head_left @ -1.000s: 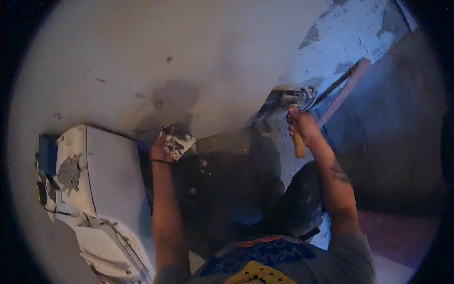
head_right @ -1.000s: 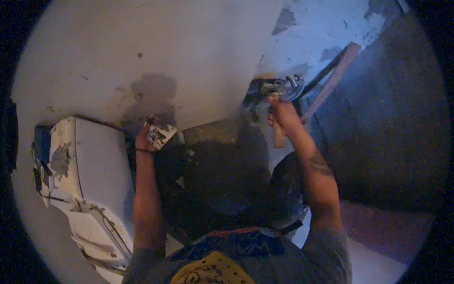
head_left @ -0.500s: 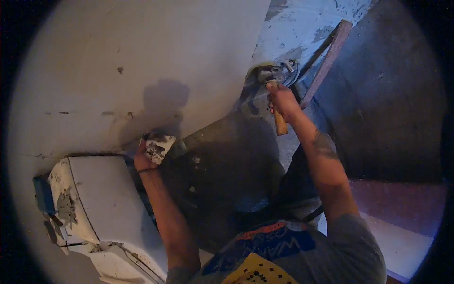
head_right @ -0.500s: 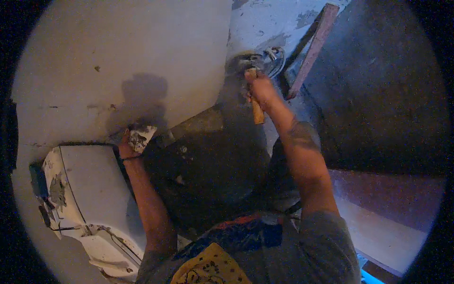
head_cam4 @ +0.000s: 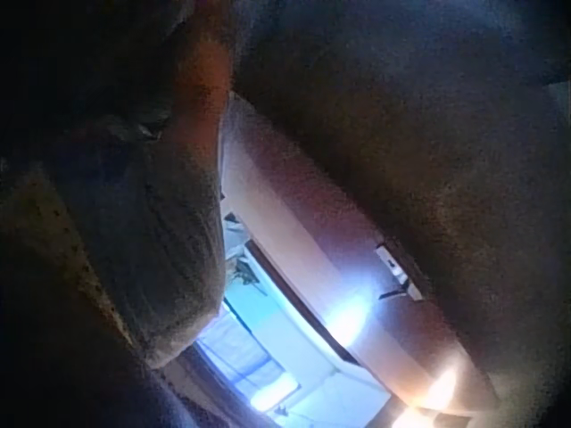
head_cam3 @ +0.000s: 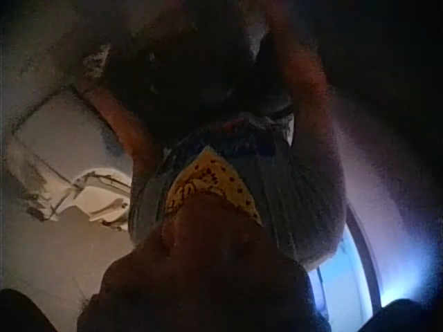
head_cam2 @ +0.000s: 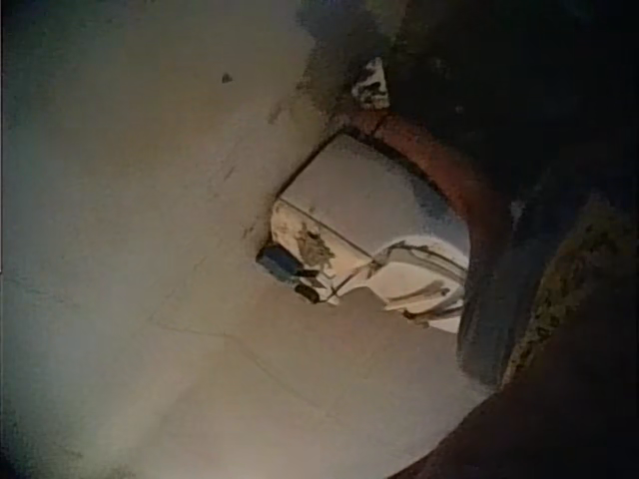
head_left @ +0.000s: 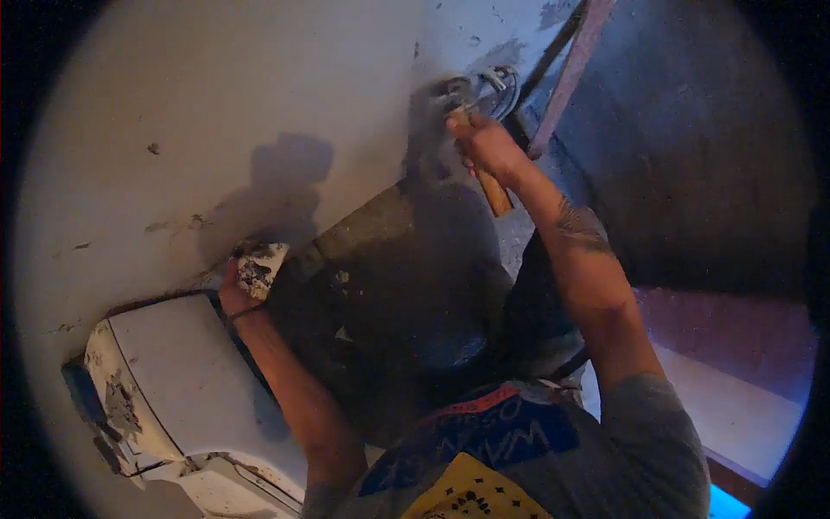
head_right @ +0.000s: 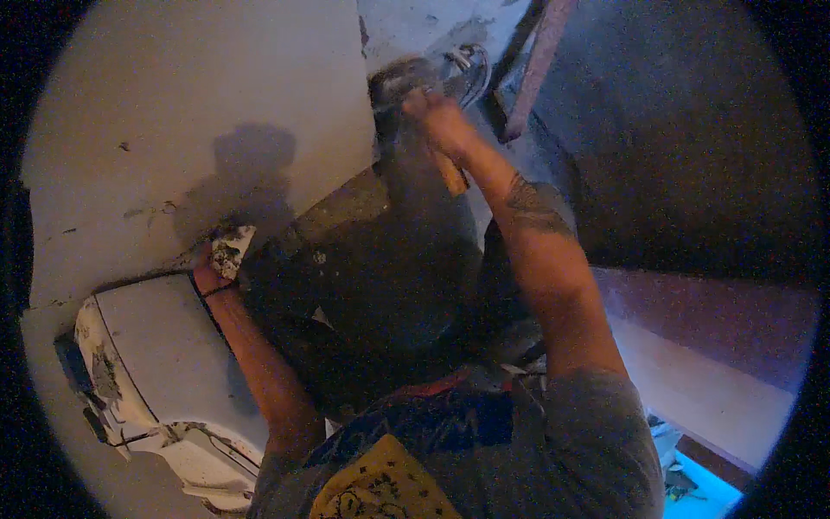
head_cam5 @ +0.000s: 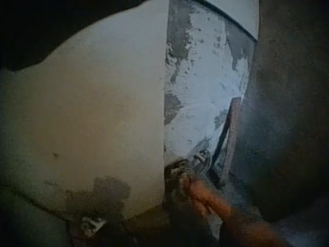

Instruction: The person applies a tile to a wall, inserts plastic spacers between the tiles by hand, and taps the tile into place with a rubber mallet.

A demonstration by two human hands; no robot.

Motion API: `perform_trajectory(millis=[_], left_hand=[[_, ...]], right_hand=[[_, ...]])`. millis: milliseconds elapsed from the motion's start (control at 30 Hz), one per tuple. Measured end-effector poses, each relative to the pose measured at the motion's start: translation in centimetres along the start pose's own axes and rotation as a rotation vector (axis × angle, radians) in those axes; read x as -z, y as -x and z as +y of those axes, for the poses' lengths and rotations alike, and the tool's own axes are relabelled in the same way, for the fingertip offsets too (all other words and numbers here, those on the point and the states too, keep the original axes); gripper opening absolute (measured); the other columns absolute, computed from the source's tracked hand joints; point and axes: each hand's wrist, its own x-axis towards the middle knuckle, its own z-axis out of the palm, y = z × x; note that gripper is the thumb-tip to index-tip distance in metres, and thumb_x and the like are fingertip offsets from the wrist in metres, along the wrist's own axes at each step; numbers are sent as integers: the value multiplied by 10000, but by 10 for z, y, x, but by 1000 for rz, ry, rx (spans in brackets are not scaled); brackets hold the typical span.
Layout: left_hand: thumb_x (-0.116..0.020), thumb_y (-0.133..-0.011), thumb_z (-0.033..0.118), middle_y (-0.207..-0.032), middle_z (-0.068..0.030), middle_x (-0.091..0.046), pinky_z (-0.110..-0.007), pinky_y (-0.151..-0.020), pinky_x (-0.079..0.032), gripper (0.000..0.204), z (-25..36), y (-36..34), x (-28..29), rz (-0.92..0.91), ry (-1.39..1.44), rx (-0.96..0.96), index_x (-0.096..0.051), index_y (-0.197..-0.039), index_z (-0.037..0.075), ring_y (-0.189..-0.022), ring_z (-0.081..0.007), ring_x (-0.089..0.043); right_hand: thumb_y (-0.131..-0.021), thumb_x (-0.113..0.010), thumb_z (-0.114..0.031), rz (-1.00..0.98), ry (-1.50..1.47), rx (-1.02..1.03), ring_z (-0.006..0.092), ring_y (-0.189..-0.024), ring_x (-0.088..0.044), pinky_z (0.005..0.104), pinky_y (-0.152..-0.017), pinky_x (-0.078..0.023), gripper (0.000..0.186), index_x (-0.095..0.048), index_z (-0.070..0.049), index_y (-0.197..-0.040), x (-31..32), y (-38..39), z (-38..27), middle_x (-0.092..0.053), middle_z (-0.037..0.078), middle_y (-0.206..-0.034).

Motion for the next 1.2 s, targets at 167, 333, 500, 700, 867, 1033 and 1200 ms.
perform_trajectory(millis=[167,333,500,700,867,1033,1200], left_hand=[[-420,-905,205,-1223,-192,-512,-489,-954,-404,412,5,4,-10,20,309,166,-455,-1218,-60,-1113,-339,-506],[-407,-902,199,-1217,-206,-513,-461,-945,-421,426,13,16,-27,86,170,109,-446,-1218,-82,-1102,-341,-513],[-409,-896,184,-1152,-202,-553,-438,-879,-474,401,16,18,-32,127,126,131,-478,-1179,-90,-1037,-332,-558],[-428,-886,181,-1098,-187,-586,-417,-809,-510,371,19,18,-27,175,88,132,-517,-1135,-78,-966,-299,-598],[-433,-888,185,-1106,-181,-584,-403,-791,-516,367,15,7,-11,228,-17,93,-519,-1138,-70,-956,-280,-603],[-469,-884,193,-1075,-175,-603,-384,-776,-515,345,17,10,-13,124,58,134,-547,-1112,-53,-915,-274,-614],[-462,-888,187,-1094,-170,-595,-390,-796,-509,347,20,21,-32,211,97,109,-544,-1106,-70,-937,-275,-608]], right_hand=[[-871,-537,-325,-81,-84,91,116,-464,-459,277,-402,-412,277,-506,-53,-916,1,9,-6,-472,18,-637],[-871,-533,-333,8,-262,-163,121,-474,-468,273,-415,-420,307,-535,-41,-966,8,15,-9,-483,16,-624],[-899,-484,-378,1,116,228,195,-518,-542,348,-504,-470,373,-544,-12,-936,11,13,-7,-532,85,-652],[-861,-537,-294,-78,157,189,177,-612,-591,325,-518,-479,322,-569,-35,-1050,20,4,7,-598,86,-764],[-864,-548,-315,29,-189,-51,196,-476,-534,354,-474,-449,297,-549,-25,-927,19,1,17,-546,79,-623],[-871,-504,-264,99,409,653,248,-747,-604,354,-663,-501,269,-591,-52,-1012,28,-1,7,-601,125,-871],[-888,-488,-265,-43,-194,-187,313,-777,-583,422,-718,-476,270,-569,-25,-983,26,11,1,-593,169,-878]])
